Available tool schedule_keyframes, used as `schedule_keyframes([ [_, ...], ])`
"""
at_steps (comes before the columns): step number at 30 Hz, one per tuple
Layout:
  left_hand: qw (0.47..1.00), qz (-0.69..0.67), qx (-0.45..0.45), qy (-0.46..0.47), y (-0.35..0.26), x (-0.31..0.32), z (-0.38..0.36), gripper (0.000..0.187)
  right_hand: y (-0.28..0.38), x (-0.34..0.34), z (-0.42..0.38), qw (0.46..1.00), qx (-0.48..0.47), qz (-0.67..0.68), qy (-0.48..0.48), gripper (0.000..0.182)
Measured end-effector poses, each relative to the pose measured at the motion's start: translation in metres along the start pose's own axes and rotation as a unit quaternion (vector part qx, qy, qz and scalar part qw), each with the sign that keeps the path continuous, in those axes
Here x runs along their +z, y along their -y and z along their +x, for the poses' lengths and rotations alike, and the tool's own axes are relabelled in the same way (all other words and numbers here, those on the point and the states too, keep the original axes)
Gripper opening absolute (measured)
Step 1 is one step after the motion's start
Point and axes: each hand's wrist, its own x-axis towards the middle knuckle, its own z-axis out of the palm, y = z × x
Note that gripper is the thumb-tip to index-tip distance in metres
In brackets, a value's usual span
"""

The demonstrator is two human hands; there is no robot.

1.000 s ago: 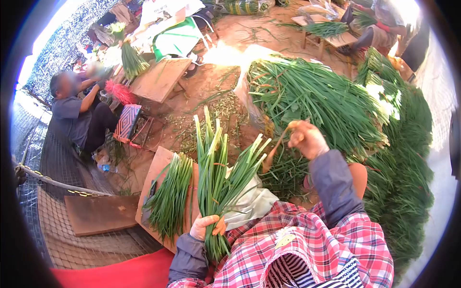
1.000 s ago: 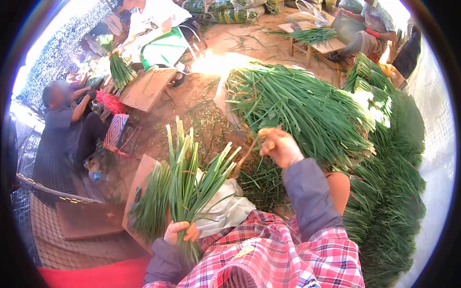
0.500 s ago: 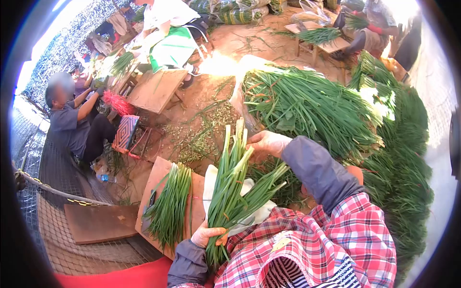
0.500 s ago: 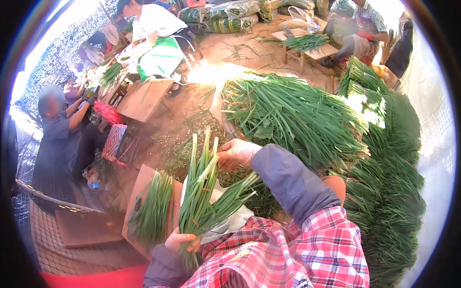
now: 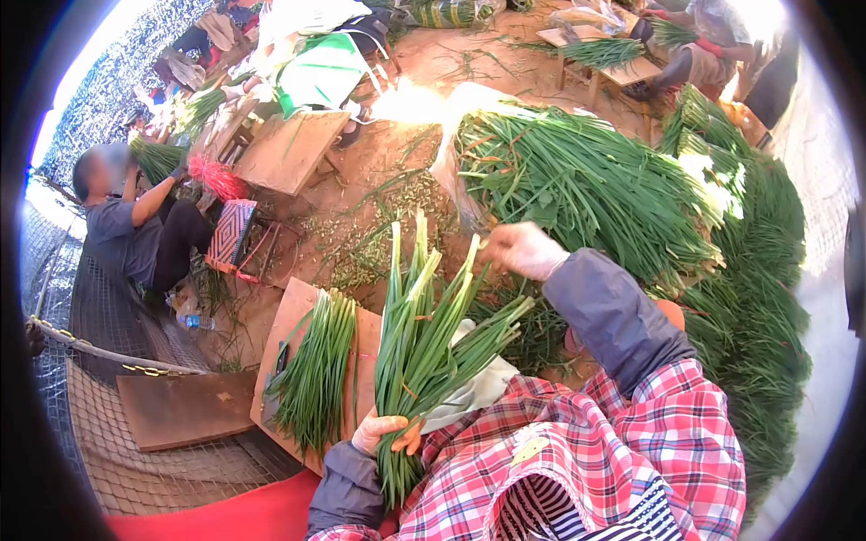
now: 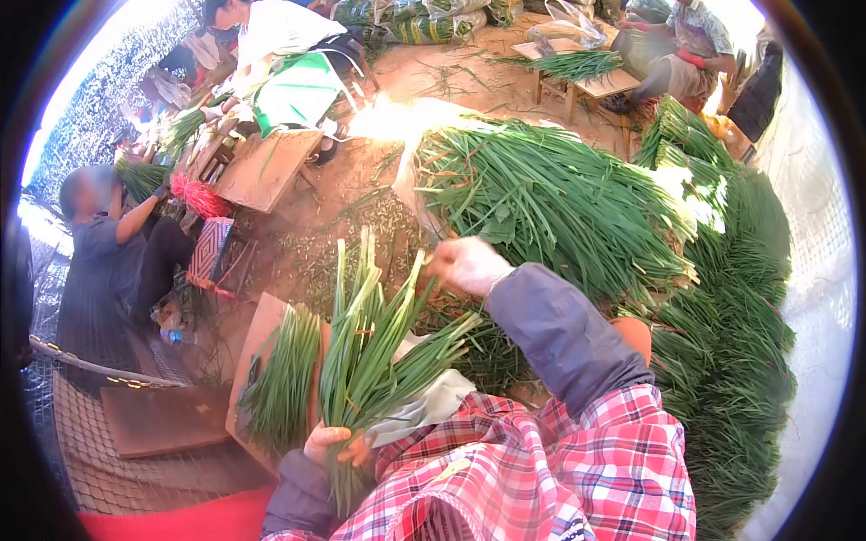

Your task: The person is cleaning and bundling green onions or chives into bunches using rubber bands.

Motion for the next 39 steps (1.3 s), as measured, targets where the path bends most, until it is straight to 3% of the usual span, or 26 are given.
schedule_keyframes([
  [1,1.0,0.003,-0.002,0.005,-0.002,-0.002,-0.004,0.041,-0.02,-0.007,0.006,0.993,-0.053,-0.044,-0.094,0.02],
  [3,1.0,0.01,-0.006,0.014,-0.008,-0.007,-0.015,0.043,-0.024,-0.036,0.003,0.963,0.037,-0.141,-0.225,0.022],
  [4,1.0,0.003,-0.005,0.005,-0.008,-0.011,-0.022,0.045,-0.069,-0.032,0.01,0.954,0.009,-0.234,-0.19,0.027],
  [5,1.0,0.018,-0.006,-0.006,-0.009,-0.012,-0.026,0.046,-0.083,-0.016,0.003,0.902,0.034,-0.43,-0.016,0.029],
  [7,0.998,0.051,-0.005,-0.024,-0.017,-0.012,-0.028,0.047,-0.083,0.009,-0.012,0.854,0.183,-0.484,0.062,0.031],
  [8,0.999,0.036,-0.02,-0.024,-0.02,-0.015,-0.028,0.046,-0.045,-0.001,-0.019,0.872,0.092,-0.478,0.053,0.03],
  [9,0.999,0.039,-0.019,-0.032,-0.02,-0.012,-0.028,0.047,-0.02,-0.002,-0.019,0.895,0.01,-0.444,-0.025,0.029],
  [11,0.997,0.05,-0.026,-0.049,-0.023,-0.004,-0.027,0.047,0.001,-0.007,-0.002,0.894,-0.292,-0.327,-0.089,0.038],
  [12,0.995,0.068,-0.046,-0.053,-0.026,-0.002,-0.024,0.046,0.026,-0.005,0.003,0.9,-0.311,-0.305,-0.006,0.042],
  [13,0.994,0.08,-0.062,-0.05,-0.029,0.001,-0.021,0.046,0.03,0.008,0.007,0.889,-0.352,-0.291,-0.02,0.042],
  [15,0.99,0.099,-0.09,-0.044,-0.033,0.008,-0.016,0.045,0.038,0.02,0.009,0.874,-0.367,-0.312,0.068,0.04],
  [18,0.988,0.101,-0.098,-0.055,-0.034,0.009,-0.017,0.044,0.047,0.018,0.001,0.926,-0.101,-0.236,0.276,0.031],
  [22,0.987,0.108,-0.111,-0.048,-0.034,0.009,-0.014,0.043,0.031,0.022,-0.009,0.962,-0.071,-0.099,0.245,0.021],
  [25,0.989,0.088,-0.108,-0.046,-0.03,0.01,-0.011,0.042,0.03,0.02,-0.013,0.987,0.022,0.024,0.156,0.022],
  [26,0.99,0.079,-0.105,-0.047,-0.029,0.011,-0.01,0.042,-0.011,0.03,0.001,0.993,-0.071,-0.002,0.095,0.023],
  [29,0.99,0.082,-0.111,-0.039,-0.026,0.008,-0.013,0.041,-0.023,0.018,-0.001,0.965,-0.069,-0.242,-0.074,0.017],
  [31,0.99,0.089,-0.105,-0.042,-0.026,0.004,-0.019,0.042,-0.038,-0.003,0.0,0.954,0.06,-0.277,-0.096,0.019],
  [32,0.99,0.092,-0.101,-0.045,-0.025,0.003,-0.024,0.042,-0.075,-0.004,0.0,0.895,0.08,-0.438,0.032,0.023],
  [33,0.989,0.098,-0.096,-0.054,-0.024,0.002,-0.027,0.042,-0.114,-0.002,-0.001,0.796,0.097,-0.577,0.156,0.028],
  [34,0.988,0.105,-0.09,-0.062,-0.026,0.001,-0.03,0.042,-0.111,0.0,-0.023,0.802,0.111,-0.573,0.128,0.037],
  [36,0.991,0.099,-0.064,-0.064,-0.026,0.002,-0.025,0.043,-0.077,-0.006,-0.024,0.822,0.214,-0.5,0.17,0.066],
  [37,0.993,0.09,-0.053,-0.061,-0.025,0.003,-0.023,0.043,-0.07,-0.007,-0.024,0.865,0.159,-0.462,0.109,0.053],
  [39,0.994,0.085,-0.043,-0.057,-0.024,0.004,-0.018,0.042,-0.041,-0.001,-0.026,0.97,0.0,-0.237,-0.057,0.029],
])
